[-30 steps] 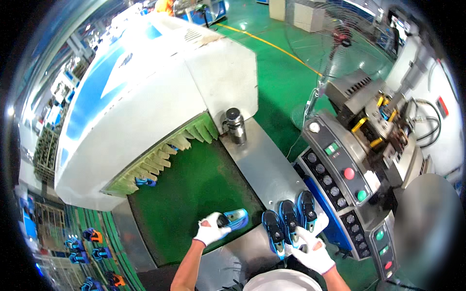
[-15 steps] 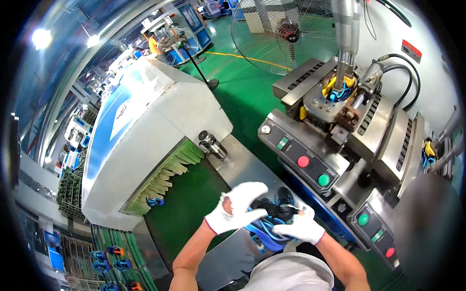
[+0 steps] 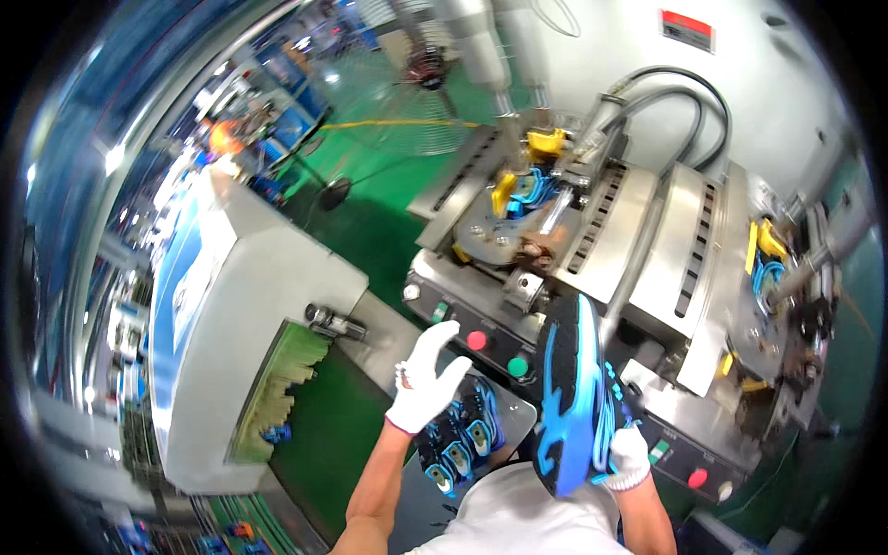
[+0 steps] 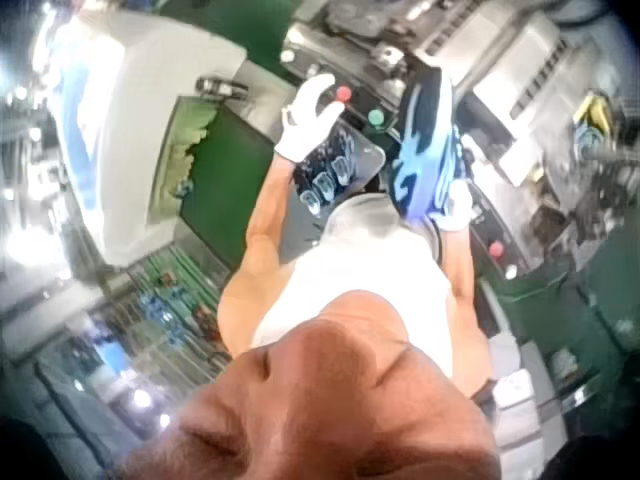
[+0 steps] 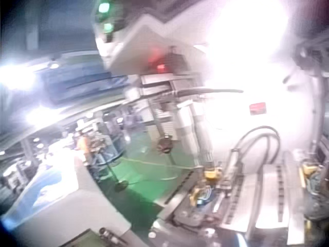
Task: The person picks up shoes from a conveyor belt, places them into a pressing machine, and then transfers them into a finishing tunnel.
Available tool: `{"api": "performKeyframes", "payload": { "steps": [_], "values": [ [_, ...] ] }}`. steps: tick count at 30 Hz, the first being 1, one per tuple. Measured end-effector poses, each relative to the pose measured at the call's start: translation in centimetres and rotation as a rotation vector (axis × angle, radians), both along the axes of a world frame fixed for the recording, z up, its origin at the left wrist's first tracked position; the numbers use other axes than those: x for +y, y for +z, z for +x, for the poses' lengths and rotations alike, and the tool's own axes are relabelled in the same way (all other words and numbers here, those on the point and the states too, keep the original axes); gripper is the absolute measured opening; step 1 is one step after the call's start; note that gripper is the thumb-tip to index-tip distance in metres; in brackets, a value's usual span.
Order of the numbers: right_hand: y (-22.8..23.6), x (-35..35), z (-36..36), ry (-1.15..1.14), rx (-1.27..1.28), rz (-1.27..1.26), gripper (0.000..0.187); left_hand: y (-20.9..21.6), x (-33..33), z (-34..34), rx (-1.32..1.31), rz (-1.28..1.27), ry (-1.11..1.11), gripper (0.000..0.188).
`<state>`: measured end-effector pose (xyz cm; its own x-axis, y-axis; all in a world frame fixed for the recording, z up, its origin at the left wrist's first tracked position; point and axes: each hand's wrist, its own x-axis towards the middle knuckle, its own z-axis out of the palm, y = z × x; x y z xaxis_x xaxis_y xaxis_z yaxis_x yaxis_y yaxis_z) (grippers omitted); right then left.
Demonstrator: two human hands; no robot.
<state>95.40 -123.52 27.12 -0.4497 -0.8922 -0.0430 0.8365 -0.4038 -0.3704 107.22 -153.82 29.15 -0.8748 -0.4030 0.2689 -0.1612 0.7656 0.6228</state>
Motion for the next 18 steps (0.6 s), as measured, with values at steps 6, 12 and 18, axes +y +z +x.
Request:
{"api": "performKeyframes", "payload": {
  "steps": [6,12,18],
  "values": [
    [-4.9,0.9,-0.9,-0.188,-0.126,0.135,0.085,2.2,-2.9,-8.7,0.057,-0.092,-0.118,0.046],
    [-1.6,0.8,-1.0,-0.371,-0.134,0.259,0.044,-2.3,-7.4,-22.5,0.044,-0.272,-0.276,0.049],
    [1.8,2.4,0.5,-0.453,-0.18,0.425,0.072,-10.2,-12.0,-35.0,0.035,-0.276,-0.075,0.074]
  ]
}}
